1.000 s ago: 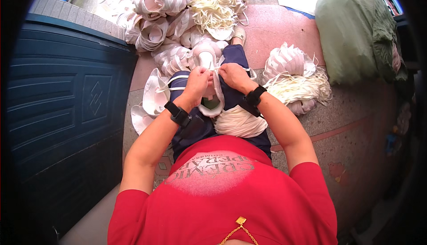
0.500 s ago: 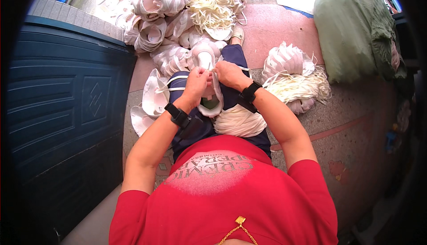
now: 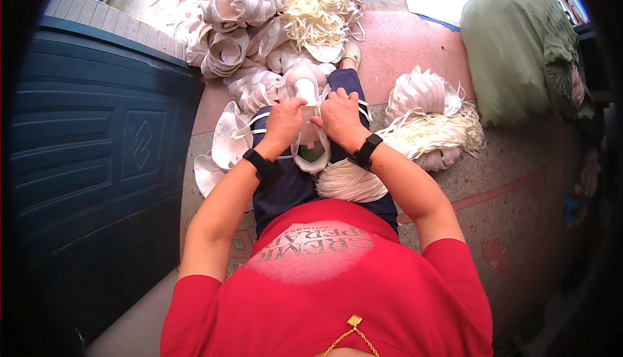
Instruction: Lacing and preparing shoe uppers for further manufacturing steps.
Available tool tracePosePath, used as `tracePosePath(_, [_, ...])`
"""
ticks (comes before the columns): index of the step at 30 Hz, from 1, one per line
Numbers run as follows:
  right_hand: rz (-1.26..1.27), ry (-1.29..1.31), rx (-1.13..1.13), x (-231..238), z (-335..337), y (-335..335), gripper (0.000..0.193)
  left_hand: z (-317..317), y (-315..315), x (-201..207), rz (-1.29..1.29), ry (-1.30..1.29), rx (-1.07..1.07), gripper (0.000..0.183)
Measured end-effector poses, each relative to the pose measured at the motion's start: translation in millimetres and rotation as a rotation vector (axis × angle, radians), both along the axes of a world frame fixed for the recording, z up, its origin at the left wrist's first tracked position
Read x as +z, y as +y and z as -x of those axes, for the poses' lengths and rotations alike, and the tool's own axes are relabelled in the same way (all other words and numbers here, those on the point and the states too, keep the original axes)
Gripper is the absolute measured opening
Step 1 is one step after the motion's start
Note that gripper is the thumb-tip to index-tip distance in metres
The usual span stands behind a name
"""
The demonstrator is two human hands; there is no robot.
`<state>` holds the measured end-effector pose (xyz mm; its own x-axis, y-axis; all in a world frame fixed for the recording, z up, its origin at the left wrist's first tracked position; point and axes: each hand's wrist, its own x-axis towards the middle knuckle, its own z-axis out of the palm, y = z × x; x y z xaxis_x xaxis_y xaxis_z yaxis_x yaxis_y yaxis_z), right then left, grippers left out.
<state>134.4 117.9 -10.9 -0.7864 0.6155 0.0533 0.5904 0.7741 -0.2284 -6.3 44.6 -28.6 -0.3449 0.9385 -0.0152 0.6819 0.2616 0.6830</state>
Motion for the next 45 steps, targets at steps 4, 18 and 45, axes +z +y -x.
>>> tracePosePath(4, [0.006,-0.099,-0.051,-6.9,0.3,-1.6,0.017,-20.8,13.5,5.7,0.201,0.201,-0.088,0.019])
tracePosePath(18, [0.227,-0.035,0.096,-22.6,-8.8,15.6,0.018,-32.8,8.2,-1.0,0.138,0.477,-0.176,0.013])
tracePosePath(45, [0.221,0.176,0.113,-38.2,-15.1,11.6,0.015,-31.7,-3.5,9.4,-0.068,0.701,-0.373,0.006])
